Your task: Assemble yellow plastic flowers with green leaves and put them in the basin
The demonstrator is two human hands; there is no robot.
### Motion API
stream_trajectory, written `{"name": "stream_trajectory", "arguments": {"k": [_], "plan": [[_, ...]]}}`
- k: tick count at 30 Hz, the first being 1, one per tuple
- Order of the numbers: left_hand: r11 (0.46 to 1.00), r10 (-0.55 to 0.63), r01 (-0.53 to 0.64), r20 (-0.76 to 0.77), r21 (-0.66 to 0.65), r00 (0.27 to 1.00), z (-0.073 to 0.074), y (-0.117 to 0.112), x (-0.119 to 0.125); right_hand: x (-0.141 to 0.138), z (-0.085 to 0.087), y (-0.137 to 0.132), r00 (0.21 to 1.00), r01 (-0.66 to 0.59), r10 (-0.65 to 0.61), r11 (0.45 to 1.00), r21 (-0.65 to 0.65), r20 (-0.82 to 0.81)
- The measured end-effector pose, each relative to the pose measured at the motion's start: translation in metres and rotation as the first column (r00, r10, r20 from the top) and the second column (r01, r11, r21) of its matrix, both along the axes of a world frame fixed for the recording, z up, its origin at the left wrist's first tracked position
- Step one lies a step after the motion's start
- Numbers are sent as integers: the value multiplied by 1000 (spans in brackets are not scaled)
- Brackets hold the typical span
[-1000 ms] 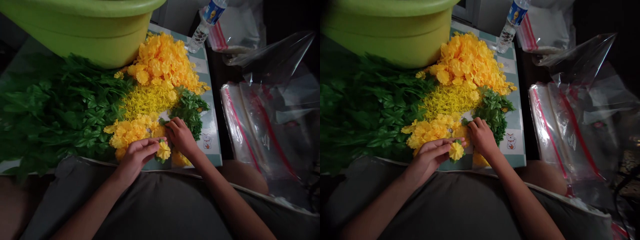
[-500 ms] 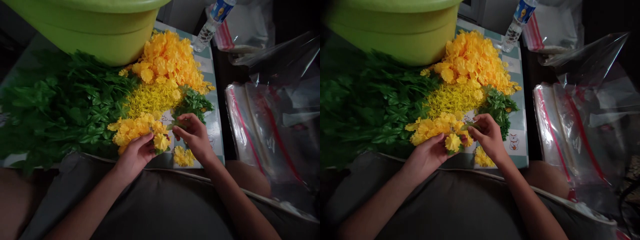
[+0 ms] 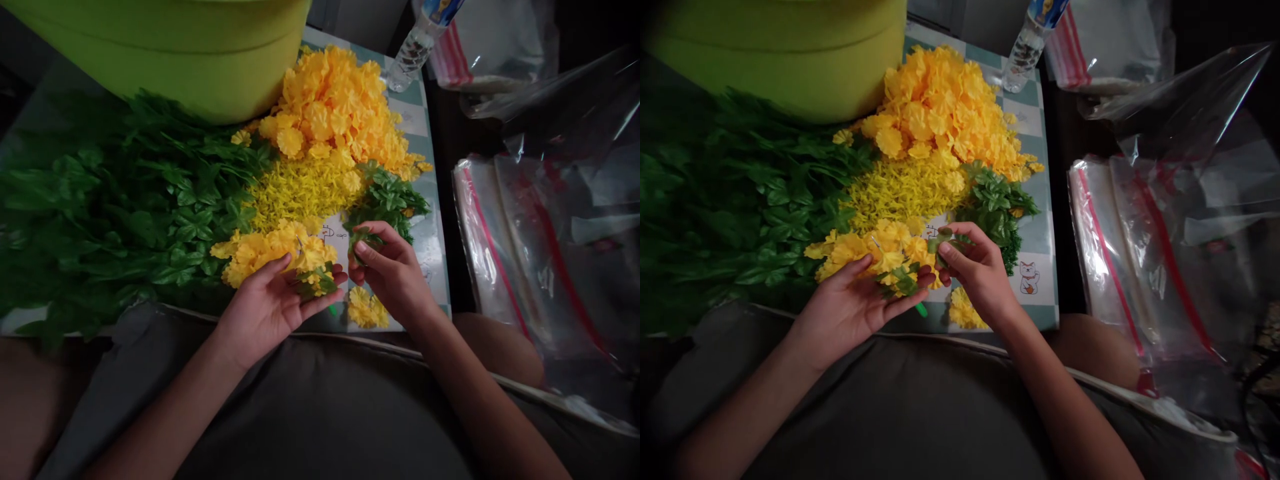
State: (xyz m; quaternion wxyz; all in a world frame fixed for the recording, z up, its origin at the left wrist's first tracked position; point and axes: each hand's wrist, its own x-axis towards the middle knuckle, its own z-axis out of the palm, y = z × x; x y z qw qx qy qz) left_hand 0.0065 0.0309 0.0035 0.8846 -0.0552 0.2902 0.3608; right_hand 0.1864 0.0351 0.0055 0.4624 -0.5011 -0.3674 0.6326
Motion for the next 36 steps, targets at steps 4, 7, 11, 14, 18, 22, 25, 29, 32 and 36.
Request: {"name": "stream_trajectory", "arguments": {"k": [4,7,11,14,18,22,25,29,32,36], "plan": [[999,14,-16,-32,-38,999,3,1,0,1,0,-1,998,4,-5,1000,20,58],[997,22,-25,-47,-67,999,5,2,1,-1,1,-2,996,34,-42,996,87,83],[995,24,-29,-63,-93,998,6,2,1,-3,1,-2,983,82,-112,978,194,149],[996,27,-31,-56,-80,998,4,2,0,-3,1,-2,968,69,-120,972,225,221],[999,1,-3,-62,-33,998,1,2,0,-2,3,-4,961,38,-95,976,214,260],[1000,10,-8,-120,23,993,-1,1,1,-3,5,-5,972,-10,-33,983,182,231],[996,52,-35,-206,87,977,-1,0,4,-4,5,-5,993,-14,-3,989,147,115],[984,71,-12,-337,176,939,-2,-5,6,-3,8,-7,1000,1,1,985,173,-10],[967,67,47,-425,252,903,-3,-9,6,-3,14,-10,999,-12,18,989,147,-41],[950,40,120,-492,289,870,-3,-12,6,-2,25,-16,984,-113,126,988,103,-128]]}}
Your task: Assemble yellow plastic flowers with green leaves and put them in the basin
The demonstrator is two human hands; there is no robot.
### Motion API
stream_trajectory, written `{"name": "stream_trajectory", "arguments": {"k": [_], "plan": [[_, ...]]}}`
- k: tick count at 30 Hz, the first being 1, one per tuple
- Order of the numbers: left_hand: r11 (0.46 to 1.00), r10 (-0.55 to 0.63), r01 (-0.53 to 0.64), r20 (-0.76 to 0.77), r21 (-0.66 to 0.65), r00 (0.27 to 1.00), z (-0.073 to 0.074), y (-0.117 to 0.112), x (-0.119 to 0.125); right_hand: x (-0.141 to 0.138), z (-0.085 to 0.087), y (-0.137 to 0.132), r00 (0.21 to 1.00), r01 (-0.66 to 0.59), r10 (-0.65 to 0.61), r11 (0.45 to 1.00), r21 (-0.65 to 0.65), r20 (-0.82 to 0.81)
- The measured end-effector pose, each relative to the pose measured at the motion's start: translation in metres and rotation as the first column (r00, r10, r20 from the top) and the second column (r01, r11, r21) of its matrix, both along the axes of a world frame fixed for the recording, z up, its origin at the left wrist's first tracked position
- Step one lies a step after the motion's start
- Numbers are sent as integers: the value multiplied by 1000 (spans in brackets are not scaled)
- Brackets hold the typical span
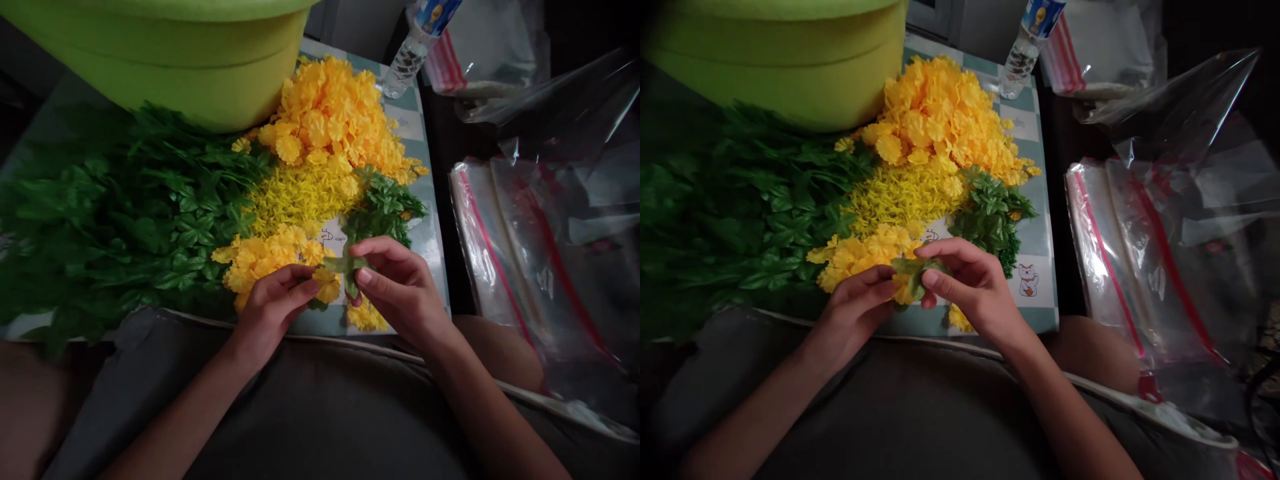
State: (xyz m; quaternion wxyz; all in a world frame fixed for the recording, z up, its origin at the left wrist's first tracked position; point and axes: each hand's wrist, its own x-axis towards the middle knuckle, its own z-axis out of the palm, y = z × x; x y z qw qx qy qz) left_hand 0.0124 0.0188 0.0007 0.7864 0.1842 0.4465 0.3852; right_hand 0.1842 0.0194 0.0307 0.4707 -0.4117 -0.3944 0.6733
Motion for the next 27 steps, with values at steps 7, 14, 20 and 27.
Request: {"name": "stream_trajectory", "arguments": {"k": [7,14,20,27], "plan": [[999,18,-18,-14,35,1000,-2,-1,2,-1,5,-1,994,-106,106,994,-24,-14],[996,-11,17,-66,92,998,-2,-1,3,-6,4,0,989,-115,120,992,-54,86],[997,32,-28,-57,68,998,-8,-3,2,-7,2,-1,963,-140,156,987,-82,222],[998,61,-61,-2,3,998,-7,-3,4,-5,5,-2,870,-167,123,985,51,477]]}}
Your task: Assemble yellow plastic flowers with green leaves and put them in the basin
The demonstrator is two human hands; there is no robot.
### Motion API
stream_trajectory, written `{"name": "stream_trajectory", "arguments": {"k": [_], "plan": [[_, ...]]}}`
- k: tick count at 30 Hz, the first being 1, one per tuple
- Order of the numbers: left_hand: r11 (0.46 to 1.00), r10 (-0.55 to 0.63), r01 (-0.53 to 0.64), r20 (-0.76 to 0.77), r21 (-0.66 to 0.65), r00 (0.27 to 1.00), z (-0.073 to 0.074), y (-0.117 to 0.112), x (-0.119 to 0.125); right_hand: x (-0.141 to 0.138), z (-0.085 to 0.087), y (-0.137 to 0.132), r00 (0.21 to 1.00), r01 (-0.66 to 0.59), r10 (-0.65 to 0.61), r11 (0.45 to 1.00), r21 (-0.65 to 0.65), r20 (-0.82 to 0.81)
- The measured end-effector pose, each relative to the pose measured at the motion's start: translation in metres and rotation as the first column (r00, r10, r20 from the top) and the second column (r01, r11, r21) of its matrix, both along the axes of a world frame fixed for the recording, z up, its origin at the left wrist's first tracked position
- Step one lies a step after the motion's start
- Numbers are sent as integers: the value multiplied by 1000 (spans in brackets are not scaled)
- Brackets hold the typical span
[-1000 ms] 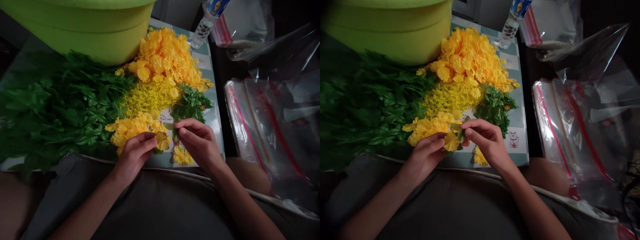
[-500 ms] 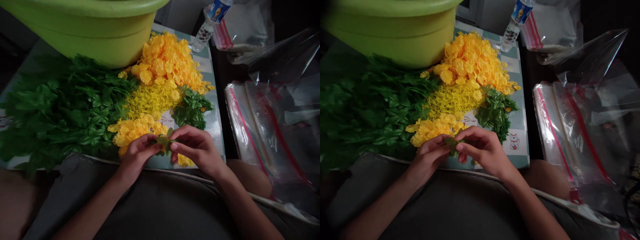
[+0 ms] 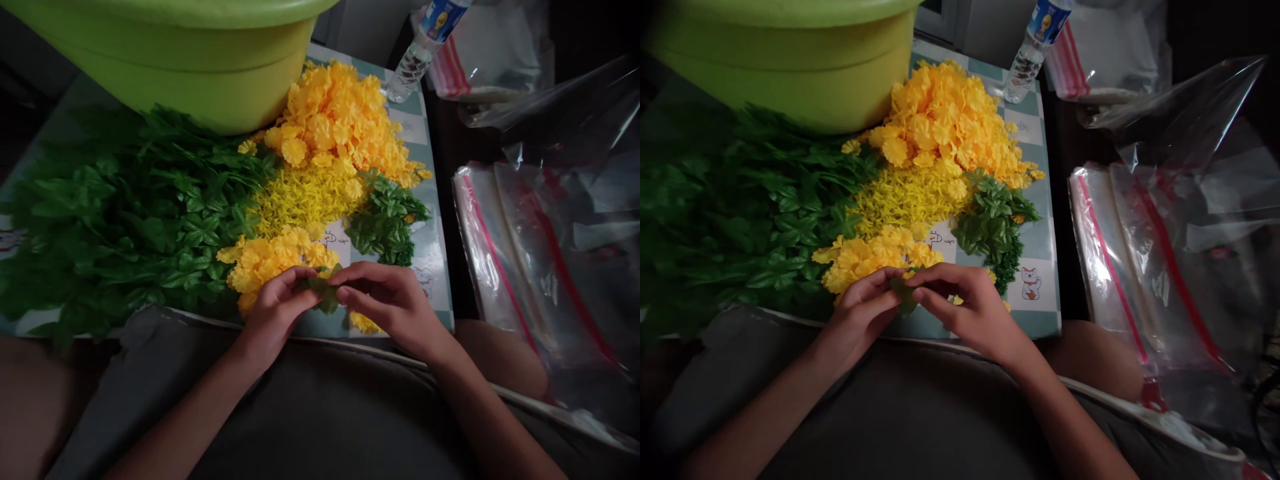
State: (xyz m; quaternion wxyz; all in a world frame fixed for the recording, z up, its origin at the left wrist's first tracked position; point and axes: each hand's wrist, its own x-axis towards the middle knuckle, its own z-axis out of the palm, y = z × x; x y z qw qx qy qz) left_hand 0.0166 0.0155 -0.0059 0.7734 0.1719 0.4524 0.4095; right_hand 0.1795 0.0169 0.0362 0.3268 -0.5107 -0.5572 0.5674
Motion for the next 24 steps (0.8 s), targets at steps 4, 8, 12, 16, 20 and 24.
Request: {"name": "stream_trajectory", "arguments": {"k": [4,8,12,16,20,24], "plan": [[1000,-5,5,12,29,1000,-2,0,0,-2,-3,1,995,23,-31,997,-79,-96],[999,-22,21,31,41,999,-2,1,0,-5,-7,1,980,51,-82,985,-167,-182],[998,-29,26,57,51,998,-3,1,0,-6,-10,1,972,64,-106,978,-200,-208],[993,-59,52,66,104,996,-5,-1,-2,-8,-18,0,971,55,-98,980,-192,-219],[963,-103,104,-14,249,995,-8,-3,-3,-11,-28,-2,974,36,-67,989,-146,-216],[924,-32,82,-136,374,990,-5,-3,-2,-14,-28,-3,978,19,-45,992,-126,-202]]}}
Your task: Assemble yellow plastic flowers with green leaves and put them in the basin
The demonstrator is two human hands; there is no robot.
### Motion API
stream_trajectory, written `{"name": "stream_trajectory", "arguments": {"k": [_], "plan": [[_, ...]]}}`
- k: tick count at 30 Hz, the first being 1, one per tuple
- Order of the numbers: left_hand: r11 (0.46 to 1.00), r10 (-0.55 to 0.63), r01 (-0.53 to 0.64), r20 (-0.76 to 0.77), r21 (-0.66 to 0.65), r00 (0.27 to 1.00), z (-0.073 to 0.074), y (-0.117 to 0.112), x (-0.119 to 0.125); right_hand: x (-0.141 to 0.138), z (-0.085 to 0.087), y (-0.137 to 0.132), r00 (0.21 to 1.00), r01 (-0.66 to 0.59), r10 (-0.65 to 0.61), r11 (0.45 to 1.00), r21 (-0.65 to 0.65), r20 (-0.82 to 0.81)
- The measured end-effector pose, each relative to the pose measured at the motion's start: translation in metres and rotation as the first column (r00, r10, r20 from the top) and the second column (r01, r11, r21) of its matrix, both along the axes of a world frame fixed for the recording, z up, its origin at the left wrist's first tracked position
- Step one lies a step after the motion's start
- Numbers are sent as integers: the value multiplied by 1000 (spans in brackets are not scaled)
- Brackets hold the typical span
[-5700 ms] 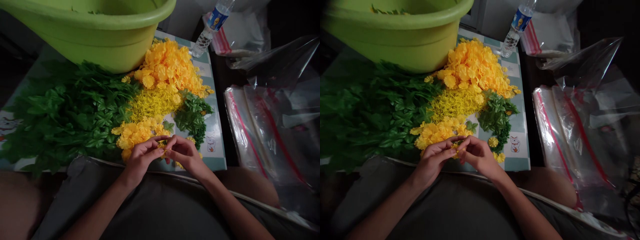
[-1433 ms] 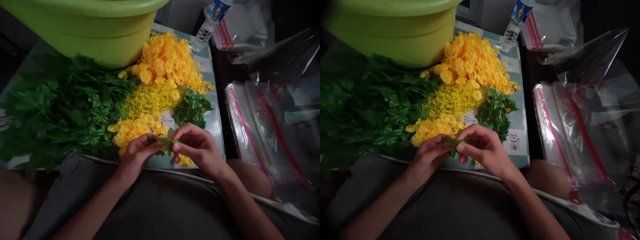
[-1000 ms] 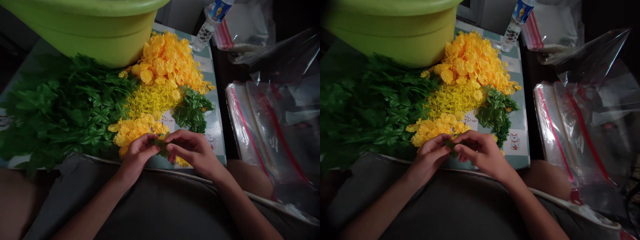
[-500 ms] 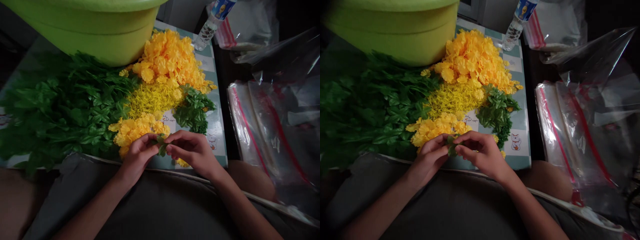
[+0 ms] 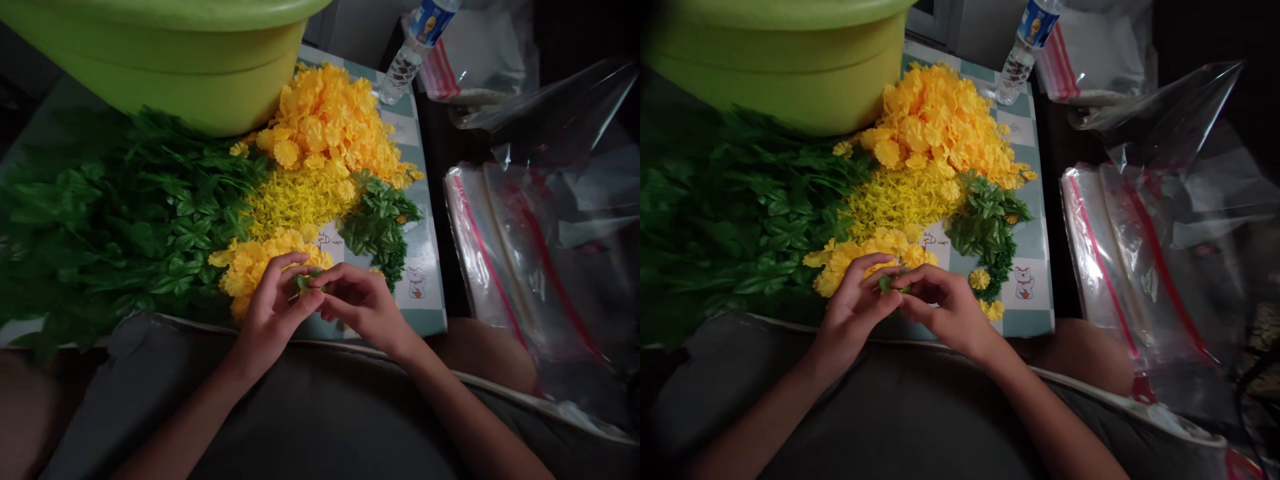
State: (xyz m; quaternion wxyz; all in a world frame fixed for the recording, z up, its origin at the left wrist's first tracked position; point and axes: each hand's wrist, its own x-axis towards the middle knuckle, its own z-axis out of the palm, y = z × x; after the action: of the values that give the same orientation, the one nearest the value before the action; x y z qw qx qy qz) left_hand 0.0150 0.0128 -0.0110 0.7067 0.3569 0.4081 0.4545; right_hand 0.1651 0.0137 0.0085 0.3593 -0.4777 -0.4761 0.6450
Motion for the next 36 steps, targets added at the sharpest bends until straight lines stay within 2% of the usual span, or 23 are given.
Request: {"name": "stream_trajectory", "arguments": {"k": [3,5,6,7,8,9,10,11,12,14,17,19,24,32,36], "plan": [[996,72,-63,-153,63,986,3,0,1,8,10,3,992,-111,110,994,13,60],[995,90,-79,-219,58,972,4,0,2,22,18,7,974,-160,151,986,39,170],[996,87,-79,-232,44,969,4,0,3,31,21,10,961,-123,101,990,69,257],[997,80,-75,-233,29,969,4,0,3,41,23,12,932,-44,-3,992,121,363],[997,72,-70,-229,15,971,4,0,4,52,23,15,865,42,-133,980,193,485],[998,65,-66,-221,5,973,3,-1,4,62,23,17,751,106,-261,954,279,606],[998,59,-60,-211,1,976,2,-1,5,72,21,19,611,126,-336,935,331,717],[999,52,-53,-200,-1,978,1,-2,6,80,18,20,479,100,-342,936,337,808],[999,42,-43,-190,1,981,1,-2,7,87,15,20,369,54,-307,949,310,877],[1000,23,-22,-167,11,986,0,-3,8,95,8,19,203,-35,-169,983,180,964],[1000,3,1,-141,31,990,0,-3,10,100,2,15,66,-108,17,994,-10,998],[999,1,5,-141,40,990,0,-3,10,101,-1,13,46,-129,63,990,-57,997],[1000,-5,8,-152,19,988,0,-4,10,102,-11,15,61,-181,87,981,-75,994],[1000,-1,-1,-127,-19,992,3,-2,13,92,-12,17,-36,-191,32,981,-38,999],[998,2,-6,-76,-62,997,3,0,12,90,-11,19,-12,-215,13,976,-15,1000]]}}
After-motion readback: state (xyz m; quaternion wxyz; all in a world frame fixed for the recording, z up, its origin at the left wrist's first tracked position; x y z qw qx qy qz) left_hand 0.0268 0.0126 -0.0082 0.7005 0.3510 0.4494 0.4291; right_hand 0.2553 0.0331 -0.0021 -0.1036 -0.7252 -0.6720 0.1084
